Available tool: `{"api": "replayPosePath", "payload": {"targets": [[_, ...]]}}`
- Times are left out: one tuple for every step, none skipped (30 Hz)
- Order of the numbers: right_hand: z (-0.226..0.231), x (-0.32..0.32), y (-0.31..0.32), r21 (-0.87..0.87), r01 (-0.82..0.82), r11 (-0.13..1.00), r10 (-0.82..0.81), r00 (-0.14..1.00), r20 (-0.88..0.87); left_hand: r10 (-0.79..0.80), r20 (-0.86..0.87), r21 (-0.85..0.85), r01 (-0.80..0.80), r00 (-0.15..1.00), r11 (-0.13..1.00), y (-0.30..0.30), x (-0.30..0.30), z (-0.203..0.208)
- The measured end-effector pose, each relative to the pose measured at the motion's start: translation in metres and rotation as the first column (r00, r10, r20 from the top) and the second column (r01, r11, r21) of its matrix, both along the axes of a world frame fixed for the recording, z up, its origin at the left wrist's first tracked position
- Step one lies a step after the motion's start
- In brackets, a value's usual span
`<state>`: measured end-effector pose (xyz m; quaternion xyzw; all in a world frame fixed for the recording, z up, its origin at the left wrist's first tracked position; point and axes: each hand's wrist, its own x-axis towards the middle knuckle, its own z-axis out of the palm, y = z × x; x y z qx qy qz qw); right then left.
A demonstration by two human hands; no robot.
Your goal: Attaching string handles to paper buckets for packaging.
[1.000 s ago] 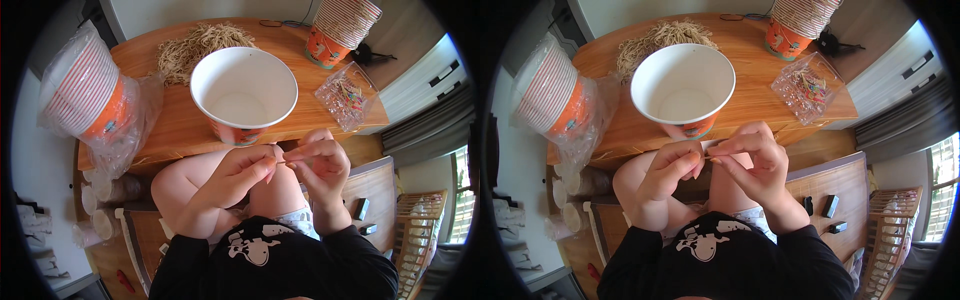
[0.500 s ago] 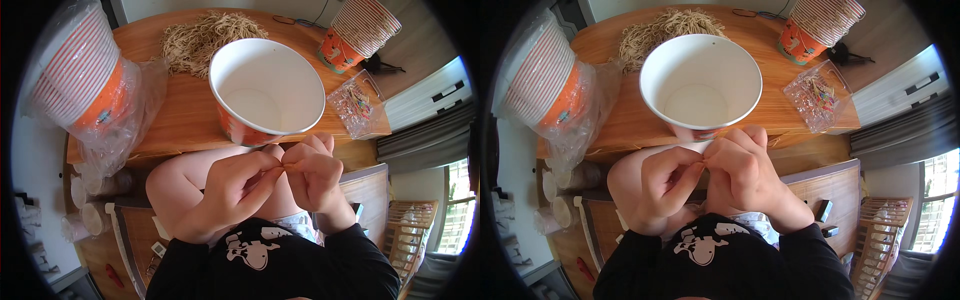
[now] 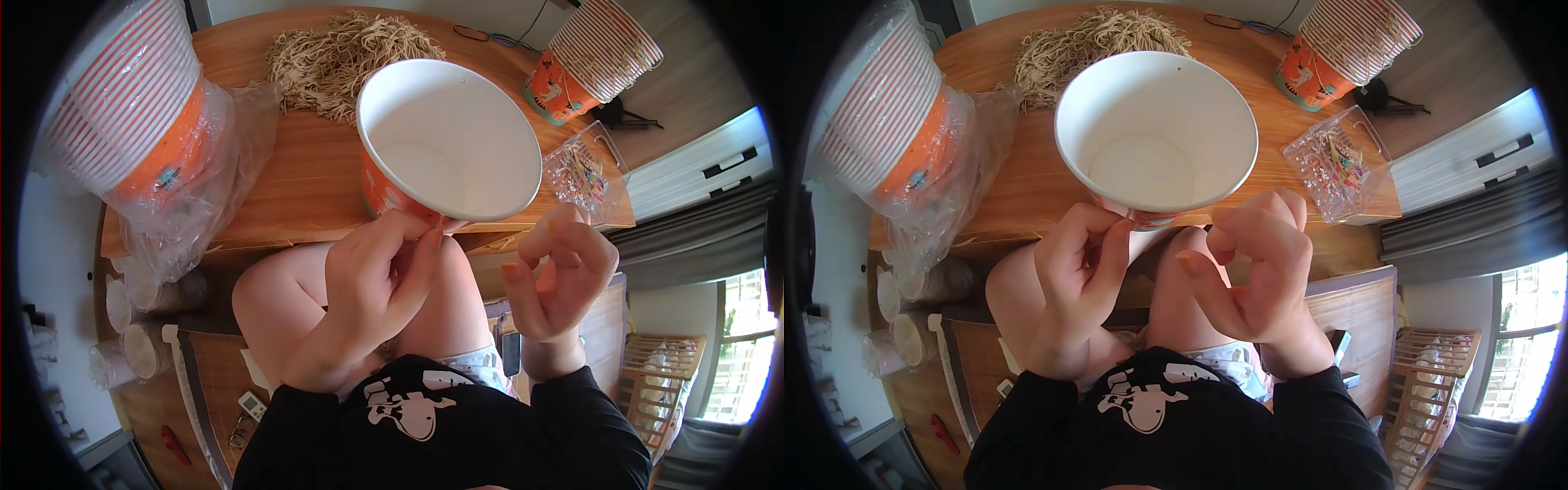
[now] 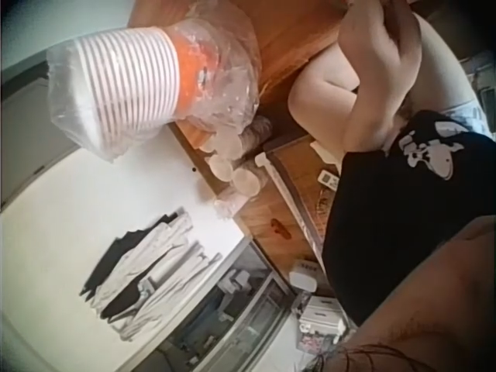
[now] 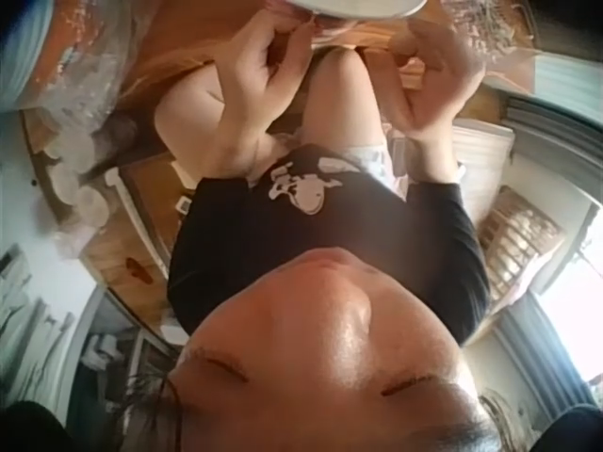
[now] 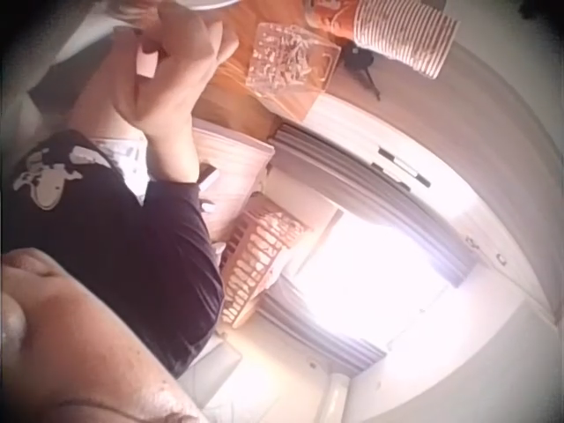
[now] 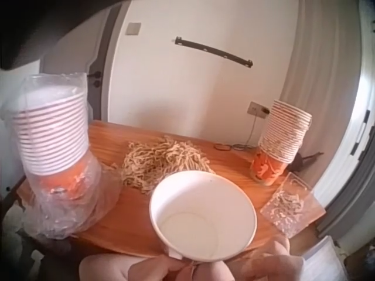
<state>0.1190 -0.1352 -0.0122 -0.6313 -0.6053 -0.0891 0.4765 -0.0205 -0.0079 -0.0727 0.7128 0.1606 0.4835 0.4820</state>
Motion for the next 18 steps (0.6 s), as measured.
{"api": "replayPosePath", "payload": {"targets": [[0.000, 0.001, 0.000, 0.018, -0.010, 1.000, 0.009, 1.000, 0.016, -0.001, 0.000, 0.000, 0.001, 1.000, 1.000, -0.001, 0.000, 0.000], [-0.001, 0.003, 0.000, 0.017, -0.010, 1.000, 0.010, 1.000, 0.016, 0.003, -0.003, 0.018, -0.003, 1.000, 1.000, -0.001, 0.001, 0.001], [-0.002, 0.004, 0.001, 0.041, -0.017, 0.999, 0.015, 0.999, 0.036, 0.008, -0.006, 0.036, -0.007, 1.000, 0.999, -0.001, 0.001, 0.001], [-0.002, 0.006, 0.001, 0.065, -0.024, 0.998, 0.020, 0.998, 0.057, 0.008, -0.006, 0.036, -0.008, 1.000, 0.999, -0.002, 0.002, 0.001], [-0.002, 0.006, 0.002, 0.065, -0.024, 0.998, 0.020, 0.998, 0.057, 0.017, 0.005, 0.015, -0.017, 1.000, 1.000, -0.002, 0.003, 0.000], [0.000, 0.007, 0.002, 0.064, -0.033, 0.997, 0.028, 0.996, 0.082, 0.026, 0.016, -0.007, -0.026, 1.000, 1.000, -0.002, 0.004, -0.001], [0.001, 0.007, 0.002, 0.063, -0.042, 0.997, 0.035, 0.994, 0.106, 0.026, 0.015, -0.007, -0.026, 1.000, 1.000, -0.002, 0.004, -0.002], [0.002, 0.008, 0.001, 0.063, -0.041, 0.997, 0.034, 0.994, 0.107, 0.033, 0.013, -0.011, -0.033, 0.999, 0.999, -0.002, 0.004, -0.003], [0.003, 0.009, 0.000, 0.052, -0.041, 0.998, 0.034, 0.993, 0.114, 0.039, 0.011, -0.015, -0.039, 0.999, 0.999, -0.002, 0.004, -0.003], [0.004, 0.009, -0.001, 0.042, -0.040, 0.998, 0.035, 0.992, 0.120, 0.039, 0.011, -0.015, -0.039, 0.999, 0.999, -0.002, 0.005, -0.003], [0.005, 0.009, -0.001, 0.041, -0.040, 0.998, 0.035, 0.992, 0.120, 0.041, 0.007, -0.018, -0.041, 0.999, 0.999, -0.003, 0.005, -0.003], [0.006, 0.009, -0.002, 0.029, -0.028, 0.999, 0.025, 0.993, 0.115, 0.043, 0.002, -0.020, -0.043, 0.999, 0.999, -0.003, 0.005, -0.003], [0.007, 0.009, -0.002, 0.016, -0.017, 1.000, 0.015, 0.994, 0.109, 0.044, 0.002, -0.021, -0.044, 0.999, 0.999, -0.004, 0.006, -0.003], [0.009, 0.010, 0.000, 0.015, -0.015, 1.000, 0.014, 0.994, 0.110, 0.047, 0.019, -0.023, -0.046, 0.999, 0.999, -0.004, 0.008, -0.003], [0.012, 0.012, 0.003, 0.027, -0.037, 0.999, 0.032, 0.987, 0.159, 0.050, 0.036, -0.025, -0.049, 0.998, 0.998, -0.004, 0.010, -0.003], [0.016, 0.014, 0.006, 0.038, -0.059, 0.998, 0.050, 0.977, 0.209, 0.049, 0.036, -0.025, -0.048, 0.998, 0.999, -0.004, 0.011, -0.002], [0.021, 0.016, 0.010, 0.037, -0.060, 0.998, 0.051, 0.977, 0.207, 0.064, 0.037, -0.005, -0.064, 0.997, 0.998, -0.003, 0.012, -0.001], [0.030, 0.018, 0.013, -0.036, -0.085, 0.996, 0.091, 0.954, 0.285, 0.079, 0.040, 0.017, -0.080, 0.996, 0.997, -0.002, 0.013, 0.000]]}}
